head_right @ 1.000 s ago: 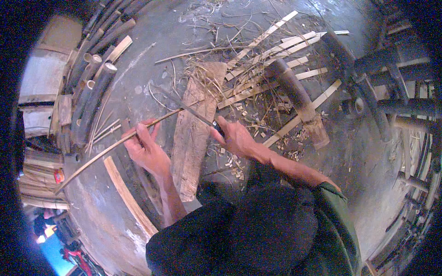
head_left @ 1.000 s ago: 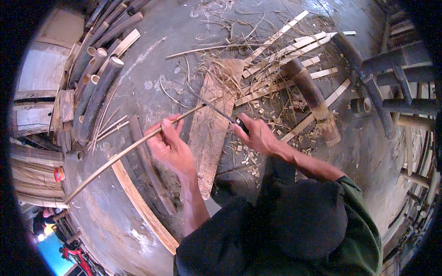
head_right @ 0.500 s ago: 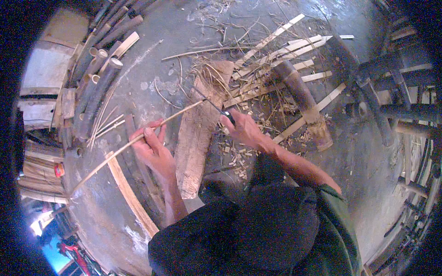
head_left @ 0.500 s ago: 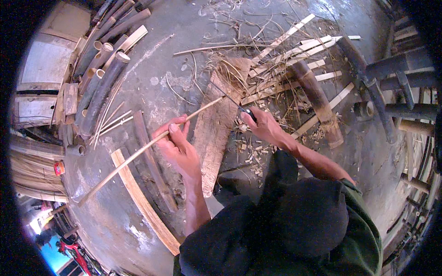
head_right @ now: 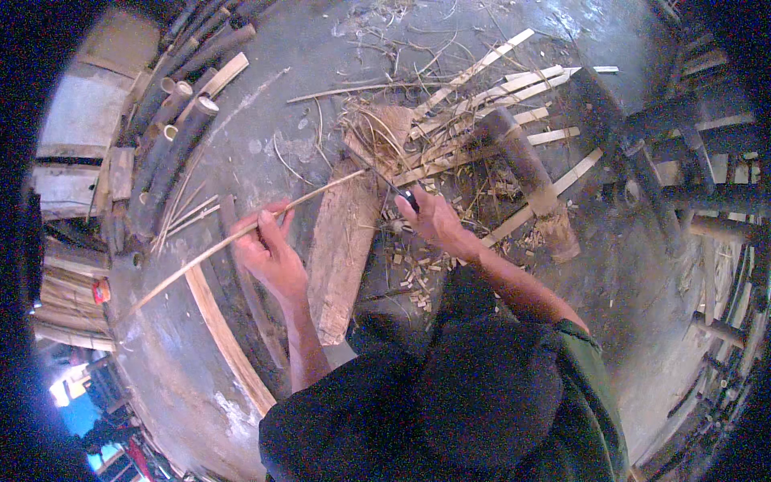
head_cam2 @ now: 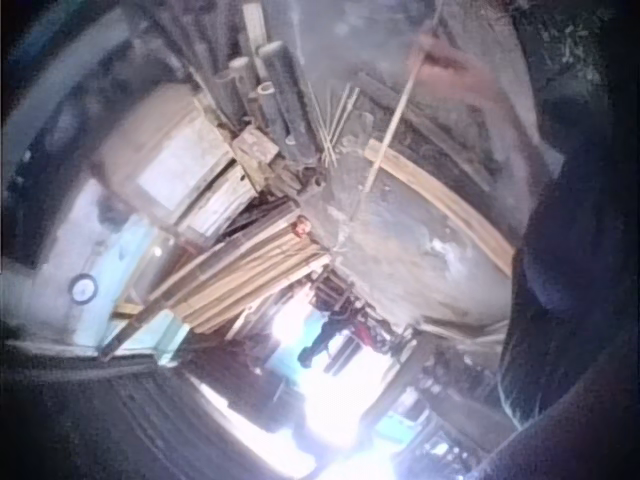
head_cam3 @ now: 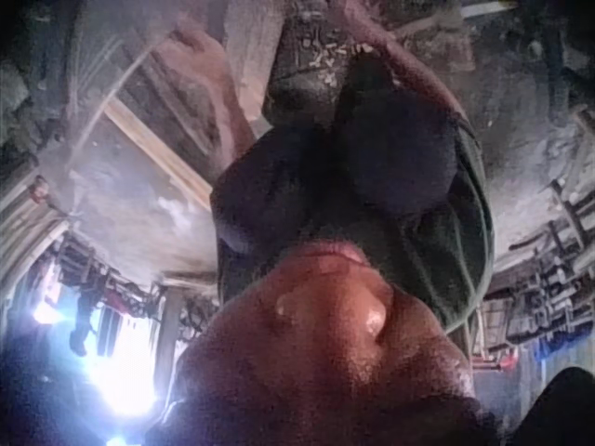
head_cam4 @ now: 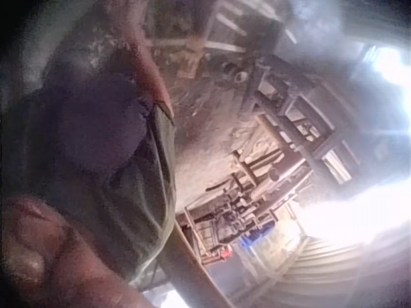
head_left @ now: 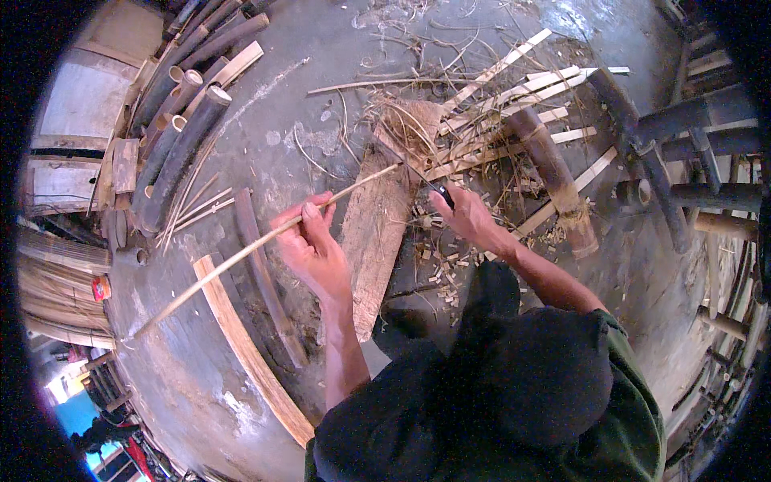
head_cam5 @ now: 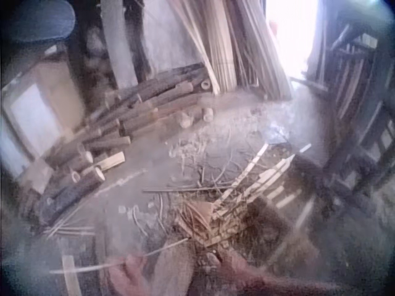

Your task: The person sits on the floor and uses a knife to sharpen thin bamboo sticks. They repeatedly hold each stick against a wooden block and shave the tip to a point, then place the finished sticks aside.

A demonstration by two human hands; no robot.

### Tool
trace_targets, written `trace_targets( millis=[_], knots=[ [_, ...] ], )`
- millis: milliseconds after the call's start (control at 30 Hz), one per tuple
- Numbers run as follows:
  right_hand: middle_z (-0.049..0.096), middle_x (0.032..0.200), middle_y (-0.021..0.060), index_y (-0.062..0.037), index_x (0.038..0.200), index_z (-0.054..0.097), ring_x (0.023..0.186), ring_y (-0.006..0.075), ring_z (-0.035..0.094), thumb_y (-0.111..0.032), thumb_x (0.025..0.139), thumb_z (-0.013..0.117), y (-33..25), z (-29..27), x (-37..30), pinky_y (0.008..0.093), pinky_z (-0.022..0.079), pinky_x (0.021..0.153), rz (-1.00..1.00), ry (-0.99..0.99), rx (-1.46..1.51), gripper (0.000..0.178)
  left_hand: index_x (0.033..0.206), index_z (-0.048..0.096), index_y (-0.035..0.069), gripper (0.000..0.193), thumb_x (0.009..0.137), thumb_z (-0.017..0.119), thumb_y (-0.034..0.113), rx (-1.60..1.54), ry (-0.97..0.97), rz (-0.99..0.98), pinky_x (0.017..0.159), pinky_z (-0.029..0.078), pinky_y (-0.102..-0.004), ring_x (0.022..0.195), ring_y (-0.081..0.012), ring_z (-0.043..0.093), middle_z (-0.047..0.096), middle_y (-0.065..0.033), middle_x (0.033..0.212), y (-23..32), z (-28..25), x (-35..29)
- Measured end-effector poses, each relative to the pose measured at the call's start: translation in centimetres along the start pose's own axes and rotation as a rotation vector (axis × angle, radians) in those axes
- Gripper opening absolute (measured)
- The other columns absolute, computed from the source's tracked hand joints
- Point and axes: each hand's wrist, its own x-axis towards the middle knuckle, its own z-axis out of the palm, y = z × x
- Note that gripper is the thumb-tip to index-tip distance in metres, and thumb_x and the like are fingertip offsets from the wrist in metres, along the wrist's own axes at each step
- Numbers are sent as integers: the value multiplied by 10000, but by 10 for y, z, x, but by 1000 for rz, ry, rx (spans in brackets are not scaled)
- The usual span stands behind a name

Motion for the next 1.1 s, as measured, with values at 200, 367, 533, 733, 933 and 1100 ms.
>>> trace_targets(
  millis=[200,367,533,733,933,1100],
  knots=[
    [594,666,244,-6,939,546,646,461,597,-344,946,561,-44,-21,-5,492,455,569,11,-76,149,338,1134,400,-21,139,1004,393,28,-53,5,-32,918,550,-407,1029,-241,606,561,-169,1071,4,-11,-3],
    [582,685,281,-2,982,508,680,486,589,-355,956,536,13,-4,2,514,450,595,45,-9,74,356,1151,388,-33,157,1006,378,28,-64,-44,-24,943,536,-418,1045,-251,603,548,-161,1063,4,-4,-8],
    [611,757,285,9,986,548,724,468,609,-384,954,534,-20,-10,-7,521,454,635,49,-85,94,395,1133,411,-29,156,1009,400,64,-54,4,-45,937,536,-424,1051,-252,604,560,-153,1052,-5,-9,-8],
    [609,764,244,-5,1062,592,729,331,626,-387,975,496,-5,-14,-1,420,473,669,130,-78,-19,404,1210,438,13,258,1014,470,177,3,41,-70,916,502,-345,989,-196,609,621,-119,1045,-18,-3,0],
    [594,670,197,56,1052,563,530,312,509,-328,983,509,24,-2,-1,422,415,524,-78,-40,-133,393,1163,483,7,253,1008,479,207,-364,68,-320,887,528,-370,987,-215,626,623,-118,1031,-77,20,-14],
    [577,642,192,86,1064,561,533,315,523,-343,989,490,34,4,-10,424,431,537,-123,61,-178,441,1023,496,34,285,974,521,313,-728,377,-605,813,578,-429,899,-255,663,614,-119,933,-125,-34,10]
  ],
)
